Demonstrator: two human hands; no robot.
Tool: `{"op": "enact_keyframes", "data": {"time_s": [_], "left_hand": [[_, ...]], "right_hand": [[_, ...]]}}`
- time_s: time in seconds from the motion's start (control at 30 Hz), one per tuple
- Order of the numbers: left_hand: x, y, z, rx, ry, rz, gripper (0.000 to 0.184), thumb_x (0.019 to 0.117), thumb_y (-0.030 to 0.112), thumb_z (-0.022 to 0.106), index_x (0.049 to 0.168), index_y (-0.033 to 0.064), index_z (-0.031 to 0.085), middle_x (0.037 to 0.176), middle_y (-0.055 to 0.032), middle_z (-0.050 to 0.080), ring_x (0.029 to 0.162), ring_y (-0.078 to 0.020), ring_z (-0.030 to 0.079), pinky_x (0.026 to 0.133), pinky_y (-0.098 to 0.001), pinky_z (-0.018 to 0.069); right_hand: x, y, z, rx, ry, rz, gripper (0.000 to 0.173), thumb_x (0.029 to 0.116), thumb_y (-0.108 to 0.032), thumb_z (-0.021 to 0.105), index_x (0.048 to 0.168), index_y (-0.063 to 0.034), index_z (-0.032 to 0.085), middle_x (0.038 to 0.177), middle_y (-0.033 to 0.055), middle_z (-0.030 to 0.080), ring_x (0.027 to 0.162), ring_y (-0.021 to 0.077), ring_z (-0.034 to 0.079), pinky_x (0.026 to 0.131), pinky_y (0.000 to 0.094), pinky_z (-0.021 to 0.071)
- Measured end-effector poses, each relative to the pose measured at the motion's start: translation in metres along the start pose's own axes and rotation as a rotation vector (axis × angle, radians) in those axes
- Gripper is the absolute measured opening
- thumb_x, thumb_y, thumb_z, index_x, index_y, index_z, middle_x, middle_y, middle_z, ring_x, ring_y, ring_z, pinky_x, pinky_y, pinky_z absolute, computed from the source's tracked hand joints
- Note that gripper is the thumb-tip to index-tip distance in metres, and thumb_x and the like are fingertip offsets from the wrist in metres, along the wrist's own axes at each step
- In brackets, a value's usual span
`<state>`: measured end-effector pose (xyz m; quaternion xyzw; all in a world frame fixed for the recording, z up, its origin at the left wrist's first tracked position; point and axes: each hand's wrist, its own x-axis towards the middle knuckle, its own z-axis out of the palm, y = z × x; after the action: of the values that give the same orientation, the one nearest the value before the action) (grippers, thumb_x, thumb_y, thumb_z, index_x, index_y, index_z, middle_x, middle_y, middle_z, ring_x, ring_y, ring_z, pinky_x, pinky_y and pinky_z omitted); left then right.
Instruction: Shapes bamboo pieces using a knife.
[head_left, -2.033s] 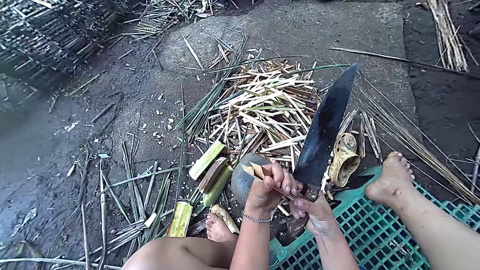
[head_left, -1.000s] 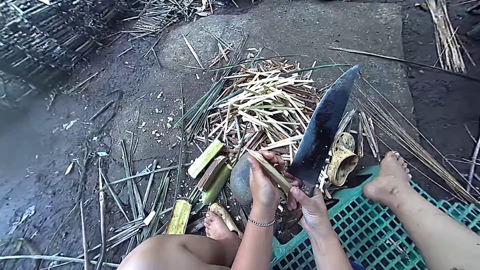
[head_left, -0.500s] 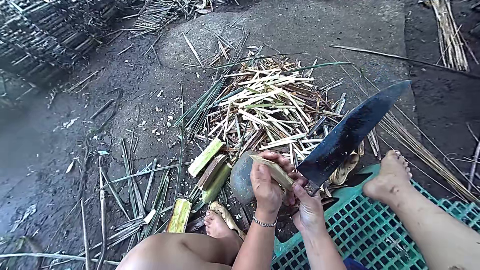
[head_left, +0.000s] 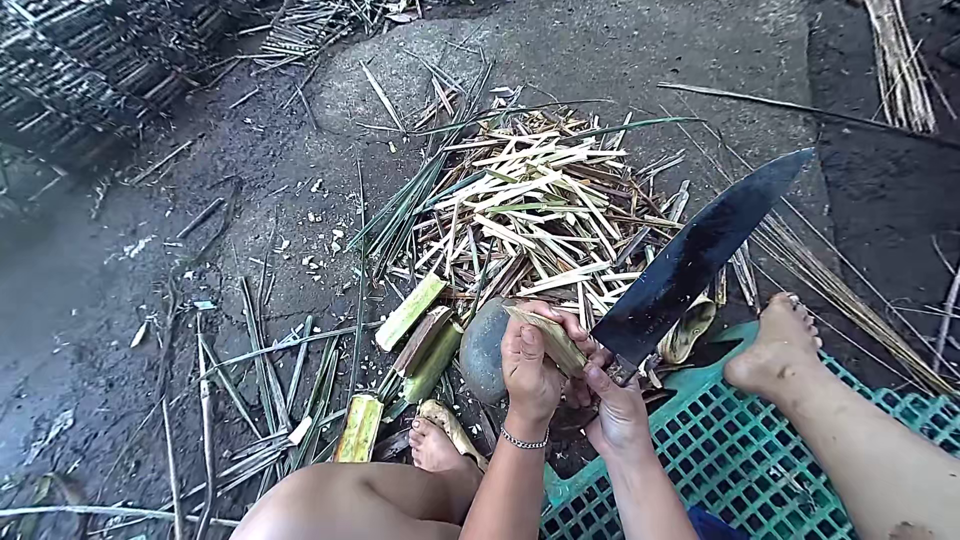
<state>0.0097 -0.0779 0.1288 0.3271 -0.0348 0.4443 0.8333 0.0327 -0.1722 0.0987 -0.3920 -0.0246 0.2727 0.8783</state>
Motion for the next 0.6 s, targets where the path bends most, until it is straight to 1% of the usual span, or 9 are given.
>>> {"op": "enact_keyframes", "data": {"time_s": [0.03, 0.1, 0.23, 0.33, 0.4, 0.47, 0.53, 0.6], "left_hand": [[0.0, 0.0, 0.0, 0.004, -0.003, 0.007, 0.035, 0.1015, 0.048, 0.055, 0.107, 0.0166, 0.068, 0.086, -0.0009, 0.072, 0.079, -0.0087, 0.07, 0.073, -0.0232, 0.058], [-0.001, 0.0, 0.0, 0.003, -0.011, 0.011, 0.035, 0.1013, 0.048, 0.055, 0.105, 0.0161, 0.068, 0.083, 0.0006, 0.07, 0.076, -0.0077, 0.069, 0.071, -0.0224, 0.0569], [-0.001, 0.003, 0.0, -0.093, -0.055, -0.022, 0.035, 0.1011, 0.047, 0.056, 0.101, 0.0149, 0.069, 0.08, 0.0003, 0.07, 0.073, -0.0079, 0.068, 0.069, -0.0228, 0.0563], [0.0, 0.007, -0.003, -0.188, -0.096, -0.066, 0.036, 0.0999, 0.048, 0.058, 0.101, 0.0145, 0.071, 0.079, -0.0002, 0.07, 0.071, -0.0087, 0.068, 0.067, -0.0238, 0.0562], [0.002, 0.01, -0.008, -0.222, -0.11, -0.087, 0.036, 0.0982, 0.049, 0.06, 0.099, 0.0148, 0.071, 0.077, 0.0003, 0.07, 0.069, -0.0087, 0.068, 0.066, -0.0239, 0.056], [0.003, 0.014, -0.012, -0.229, -0.114, -0.088, 0.038, 0.0977, 0.051, 0.06, 0.098, 0.0151, 0.072, 0.077, 0.0003, 0.07, 0.069, -0.0096, 0.068, 0.066, -0.0247, 0.0557], [0.005, 0.015, -0.014, -0.211, -0.12, -0.083, 0.038, 0.0984, 0.052, 0.058, 0.097, 0.0158, 0.07, 0.077, 0.0007, 0.069, 0.072, -0.0103, 0.068, 0.069, -0.0258, 0.0559], [0.006, 0.014, -0.014, -0.194, -0.111, -0.081, 0.039, 0.0987, 0.053, 0.057, 0.097, 0.016, 0.07, 0.076, 0.0009, 0.069, 0.071, -0.0106, 0.068, 0.069, -0.0261, 0.0555]], "right_hand": [[0.0, 0.0, 0.0, -0.001, -0.002, 0.003, 0.022, 0.0709, -0.014, 0.09, 0.081, -0.0132, 0.072, 0.082, 0.0019, 0.072, 0.05, 0.0033, 0.058, 0.046, 0.0191, 0.0524], [-0.001, -0.002, -0.001, -0.01, -0.026, 0.016, 0.022, 0.0714, -0.017, 0.091, 0.082, -0.0141, 0.072, 0.083, 0.0017, 0.073, 0.051, 0.0028, 0.059, 0.047, 0.0188, 0.0527], [0.0, -0.004, -0.008, 0.034, -0.138, 0.084, 0.027, 0.0728, -0.023, 0.091, 0.092, -0.0139, 0.074, 0.087, 0.0031, 0.075, 0.052, 0.0026, 0.061, 0.047, 0.0181, 0.0524], [-0.003, -0.006, -0.009, 0.071, -0.191, 0.159, 0.031, 0.0728, -0.022, 0.091, 0.096, -0.0128, 0.073, 0.085, 0.0019, 0.074, 0.052, 0.003, 0.061, 0.047, 0.0187, 0.0536], [-0.006, -0.004, -0.004, 0.061, -0.167, 0.16, 0.03, 0.0706, -0.02, 0.092, 0.093, -0.0125, 0.073, 0.086, 0.0039, 0.075, 0.053, 0.0037, 0.063, 0.047, 0.0188, 0.0543], [-0.008, 0.002, 0.0, 0.041, -0.139, 0.106, 0.025, 0.072, -0.017, 0.091, 0.089, -0.0128, 0.073, 0.088, 0.0056, 0.076, 0.055, 0.0044, 0.065, 0.049, 0.0187, 0.0546], [-0.008, 0.006, 0.003, 0.022, -0.112, 0.047, 0.022, 0.0722, -0.016, 0.091, 0.085, -0.014, 0.073, 0.089, 0.0054, 0.076, 0.057, 0.0052, 0.066, 0.05, 0.0195, 0.0557], [-0.009, 0.007, 0.003, 0.018, -0.1, 0.008, 0.022, 0.0713, -0.016, 0.091, 0.084, -0.0145, 0.073, 0.089, 0.0054, 0.076, 0.059, 0.0058, 0.067, 0.051, 0.0201, 0.0568]]}}
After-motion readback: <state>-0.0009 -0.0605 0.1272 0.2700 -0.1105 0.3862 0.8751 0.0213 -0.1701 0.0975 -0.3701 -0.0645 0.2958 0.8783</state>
